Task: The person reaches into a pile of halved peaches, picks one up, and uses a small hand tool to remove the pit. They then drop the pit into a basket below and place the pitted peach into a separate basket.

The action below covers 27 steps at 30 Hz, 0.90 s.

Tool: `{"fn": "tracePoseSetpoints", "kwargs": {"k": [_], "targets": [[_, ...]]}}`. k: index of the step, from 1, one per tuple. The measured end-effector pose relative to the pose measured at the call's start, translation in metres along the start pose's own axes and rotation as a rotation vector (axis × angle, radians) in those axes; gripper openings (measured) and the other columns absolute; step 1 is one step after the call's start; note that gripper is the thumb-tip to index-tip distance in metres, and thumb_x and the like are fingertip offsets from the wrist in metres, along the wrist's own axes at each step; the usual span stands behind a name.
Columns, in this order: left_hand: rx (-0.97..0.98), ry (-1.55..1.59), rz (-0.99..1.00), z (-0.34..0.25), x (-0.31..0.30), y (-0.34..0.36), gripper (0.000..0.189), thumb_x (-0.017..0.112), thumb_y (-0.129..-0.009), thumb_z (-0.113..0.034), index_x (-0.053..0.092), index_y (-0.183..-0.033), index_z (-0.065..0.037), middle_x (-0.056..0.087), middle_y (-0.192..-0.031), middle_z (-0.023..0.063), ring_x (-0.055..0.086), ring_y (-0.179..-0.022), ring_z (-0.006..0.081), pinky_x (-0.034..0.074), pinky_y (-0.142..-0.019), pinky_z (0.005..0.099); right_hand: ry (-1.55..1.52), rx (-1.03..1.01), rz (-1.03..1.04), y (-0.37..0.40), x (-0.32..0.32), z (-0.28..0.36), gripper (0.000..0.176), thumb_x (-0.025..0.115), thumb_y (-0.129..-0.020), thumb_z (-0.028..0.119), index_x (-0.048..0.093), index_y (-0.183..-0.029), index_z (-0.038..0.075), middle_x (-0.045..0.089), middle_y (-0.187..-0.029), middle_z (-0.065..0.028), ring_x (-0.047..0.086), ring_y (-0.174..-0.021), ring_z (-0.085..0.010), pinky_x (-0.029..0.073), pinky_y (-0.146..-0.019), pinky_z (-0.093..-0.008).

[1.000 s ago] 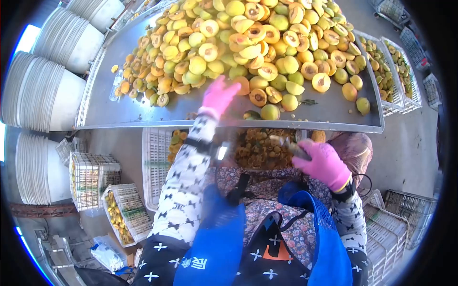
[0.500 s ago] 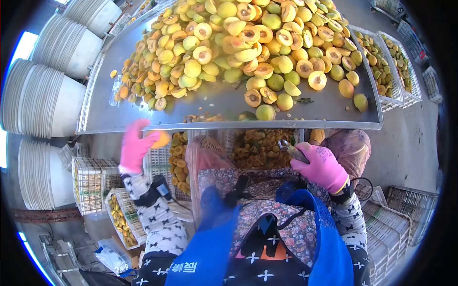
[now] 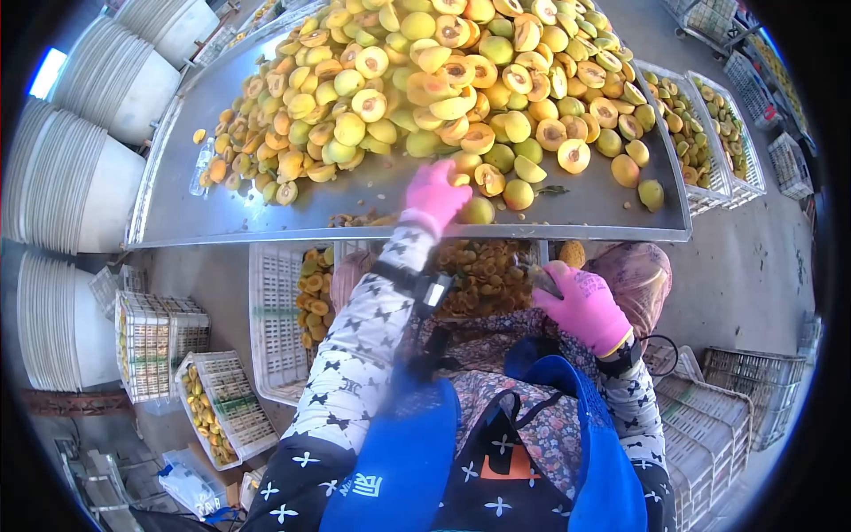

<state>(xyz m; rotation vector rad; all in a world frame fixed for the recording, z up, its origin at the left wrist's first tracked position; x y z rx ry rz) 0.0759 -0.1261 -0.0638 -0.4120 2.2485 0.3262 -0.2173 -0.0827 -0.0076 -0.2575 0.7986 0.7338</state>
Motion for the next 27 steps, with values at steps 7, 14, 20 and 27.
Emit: {"fn": "tracePoseSetpoints", "kwargs": {"k": [7, 14, 20, 27], "targets": [[-0.005, 1.36, 0.18, -0.053, -0.04, 0.098, 0.034, 0.058, -0.096, -0.018, 0.054, -0.126, -0.001, 0.064, -0.11, 0.0135, 0.064, -0.098, 0.0235, 0.054, -0.085, 0.0388, -0.17, -0.335, -0.37, -0.034, 0.012, 0.059, 0.04, 0.072, -0.085, 0.022, 0.057, -0.118, 0.004, 0.066, -0.086, -0.0162, 0.066, -0.079, -0.036, 0.052, -0.066, -0.0441], [0.361, 0.857, -0.048, -0.062, -0.039, 0.126, 0.029, 0.049, -0.103, -0.013, 0.051, -0.127, 0.002, 0.065, -0.109, 0.0136, 0.065, -0.092, 0.0209, 0.056, -0.082, 0.0311, 0.19, -0.369, -0.363, -0.037, 0.026, 0.067, 0.041, 0.074, -0.084, 0.024, 0.058, -0.117, 0.005, 0.066, -0.09, -0.0113, 0.066, -0.074, -0.0314, 0.051, -0.063, -0.0409], [-0.083, 1.497, 0.037, -0.065, -0.03, 0.132, 0.029, 0.058, -0.1, -0.018, 0.057, -0.121, 0.002, 0.067, -0.1, 0.0115, 0.064, -0.085, 0.0192, 0.054, -0.077, 0.0313, 0.223, -0.297, -0.222, -0.035, 0.03, 0.066, 0.029, 0.072, -0.085, 0.022, 0.057, -0.104, 0.005, 0.065, -0.081, -0.0139, 0.065, -0.07, -0.0348, 0.05, -0.059, -0.0441], [0.011, 1.324, -0.125, -0.065, -0.026, 0.135, 0.03, 0.053, -0.103, -0.027, 0.061, -0.114, 0.0, 0.066, -0.088, 0.0105, 0.06, -0.075, 0.0175, 0.05, -0.068, 0.0293, -0.172, -0.126, -0.038, -0.026, 0.043, 0.076, 0.022, 0.066, -0.084, 0.016, 0.053, -0.097, 0.003, 0.062, -0.08, -0.0186, 0.064, -0.076, -0.041, 0.051, -0.064, -0.0484]]}}
Point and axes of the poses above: each hand's wrist, its own y-axis away from the middle knuckle, its own x-axis out of the palm, z = x × y, the point moved 3 cm from there along -y, towards the middle knuckle
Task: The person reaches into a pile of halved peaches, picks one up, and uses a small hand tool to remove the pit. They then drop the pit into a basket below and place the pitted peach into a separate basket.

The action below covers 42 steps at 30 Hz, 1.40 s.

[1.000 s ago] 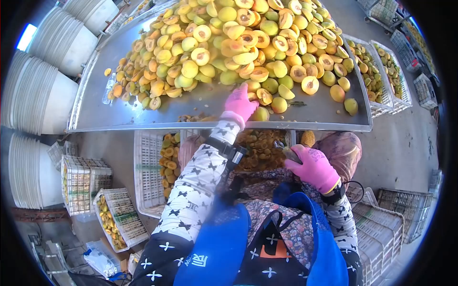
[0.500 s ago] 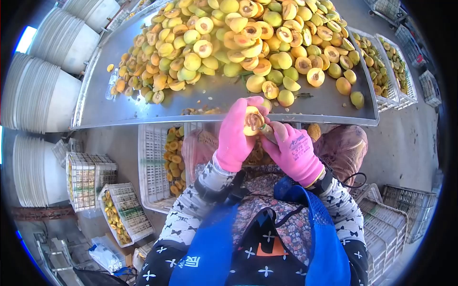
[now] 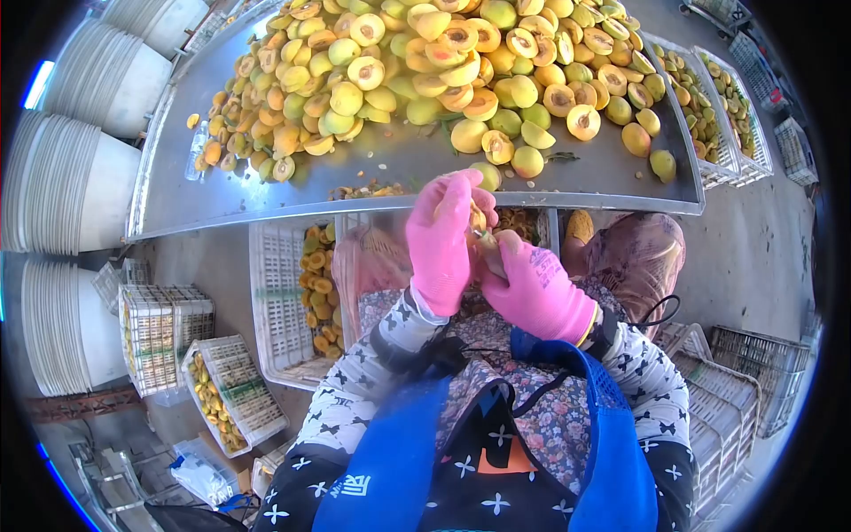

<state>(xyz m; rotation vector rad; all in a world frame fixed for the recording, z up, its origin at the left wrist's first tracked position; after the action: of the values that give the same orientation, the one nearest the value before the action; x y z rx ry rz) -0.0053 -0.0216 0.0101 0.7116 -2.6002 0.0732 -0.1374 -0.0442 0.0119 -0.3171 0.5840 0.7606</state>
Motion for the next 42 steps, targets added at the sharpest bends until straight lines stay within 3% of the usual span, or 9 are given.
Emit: {"fn": "tracePoseSetpoints", "kwargs": {"k": [8, 12, 15, 18, 21, 30, 36, 39, 42], "targets": [[0.274, -0.086, 0.054, 0.009, -0.011, 0.0, 0.034, 0.047, -0.104, -0.031, 0.061, -0.105, 0.001, 0.063, -0.085, 0.0118, 0.059, -0.072, 0.0176, 0.048, -0.064, 0.0295, -0.347, -0.103, -0.038, 0.005, 0.019, -0.003, 0.018, 0.064, -0.085, 0.01, 0.049, -0.093, 0.003, 0.058, -0.068, -0.0173, 0.061, -0.066, -0.0414, 0.047, -0.056, -0.0457], [-0.239, 0.076, -0.068, 0.0, -0.007, 0.0, 0.048, 0.047, -0.103, -0.046, 0.061, -0.104, 0.0, 0.063, -0.085, 0.0134, 0.061, -0.072, 0.0212, 0.052, -0.068, 0.0321, -0.107, -0.166, -0.098, 0.001, 0.015, -0.001, 0.018, 0.064, -0.085, 0.011, 0.051, -0.095, 0.004, 0.06, -0.069, -0.0179, 0.063, -0.067, -0.04, 0.048, -0.057, -0.0475], [-0.303, 0.06, -0.048, 0.002, -0.013, -0.001, 0.05, 0.048, -0.102, -0.049, 0.06, -0.106, 0.0, 0.063, -0.086, 0.0131, 0.062, -0.075, 0.0219, 0.053, -0.07, 0.0331, -0.05, -0.207, -0.086, 0.002, 0.023, -0.009, 0.019, 0.064, -0.087, 0.013, 0.051, -0.097, 0.004, 0.061, -0.07, -0.0201, 0.063, -0.067, -0.0419, 0.048, -0.057, -0.0505], [-0.183, 0.096, -0.152, 0.005, -0.006, 0.005, 0.048, 0.049, -0.102, -0.047, 0.059, -0.109, -0.001, 0.063, -0.09, 0.012, 0.062, -0.079, 0.0221, 0.053, -0.073, 0.0335, 0.009, -0.023, -0.087, 0.0, 0.029, -0.006, 0.017, 0.063, -0.088, 0.013, 0.051, -0.097, 0.003, 0.06, -0.07, -0.0214, 0.063, -0.068, -0.0434, 0.048, -0.057, -0.0515], [-0.205, 0.179, -0.136, -0.002, -0.002, 0.002, 0.044, 0.046, -0.103, -0.043, 0.057, -0.113, -0.001, 0.064, -0.101, 0.0138, 0.063, -0.09, 0.0241, 0.053, -0.082, 0.0353, -0.069, 0.044, -0.15, -0.004, 0.026, 0.001, 0.017, 0.063, -0.089, 0.013, 0.051, -0.096, 0.004, 0.06, -0.07, -0.0207, 0.063, -0.068, -0.0424, 0.048, -0.057, -0.0508], [-0.13, 0.147, 0.001, 0.007, -0.016, 0.001, 0.021, 0.058, -0.096, -0.01, 0.056, -0.115, -0.001, 0.061, -0.095, 0.0112, 0.061, -0.082, 0.0199, 0.053, -0.075, 0.0325, 0.072, -0.07, -0.075, -0.004, 0.026, -0.004, 0.025, 0.065, -0.086, 0.016, 0.051, -0.101, 0.001, 0.063, -0.076, -0.0197, 0.065, -0.07, -0.0404, 0.05, -0.058, -0.0479], [-0.276, 0.063, 0.019, 0.002, -0.016, -0.001, 0.023, 0.055, -0.1, -0.021, 0.06, -0.105, 0.001, 0.062, -0.087, 0.0119, 0.061, -0.077, 0.0192, 0.053, -0.069, 0.0304, 0.014, -0.027, 0.111, -0.005, 0.02, -0.006, 0.031, 0.065, -0.084, 0.014, 0.053, -0.107, -0.002, 0.063, -0.077, -0.0209, 0.065, -0.073, -0.0409, 0.051, -0.062, -0.0478], [-0.204, 0.07, 0.02, 0.002, -0.017, 0.001, 0.033, 0.051, -0.103, -0.031, 0.062, -0.101, 0.0, 0.063, -0.082, 0.0111, 0.061, -0.07, 0.0184, 0.052, -0.065, 0.0297, -0.182, -0.043, 0.072, -0.002, 0.022, -0.006, 0.038, 0.064, -0.084, 0.015, 0.052, -0.114, -0.004, 0.064, -0.079, -0.025, 0.065, -0.073, -0.0426, 0.051, -0.063, -0.0495], [-0.077, -0.051, -0.076, 0.003, -0.014, 0.006, 0.038, 0.047, -0.104, -0.035, 0.062, -0.101, 0.0, 0.063, -0.079, 0.0108, 0.06, -0.065, 0.0181, 0.051, -0.061, 0.0295, -0.217, -0.099, 0.001, 0.0, 0.024, -0.005, 0.029, 0.064, -0.085, 0.015, 0.055, -0.103, -0.005, 0.065, -0.076, -0.022, 0.067, -0.069, -0.0377, 0.052, -0.062, -0.047]]}}
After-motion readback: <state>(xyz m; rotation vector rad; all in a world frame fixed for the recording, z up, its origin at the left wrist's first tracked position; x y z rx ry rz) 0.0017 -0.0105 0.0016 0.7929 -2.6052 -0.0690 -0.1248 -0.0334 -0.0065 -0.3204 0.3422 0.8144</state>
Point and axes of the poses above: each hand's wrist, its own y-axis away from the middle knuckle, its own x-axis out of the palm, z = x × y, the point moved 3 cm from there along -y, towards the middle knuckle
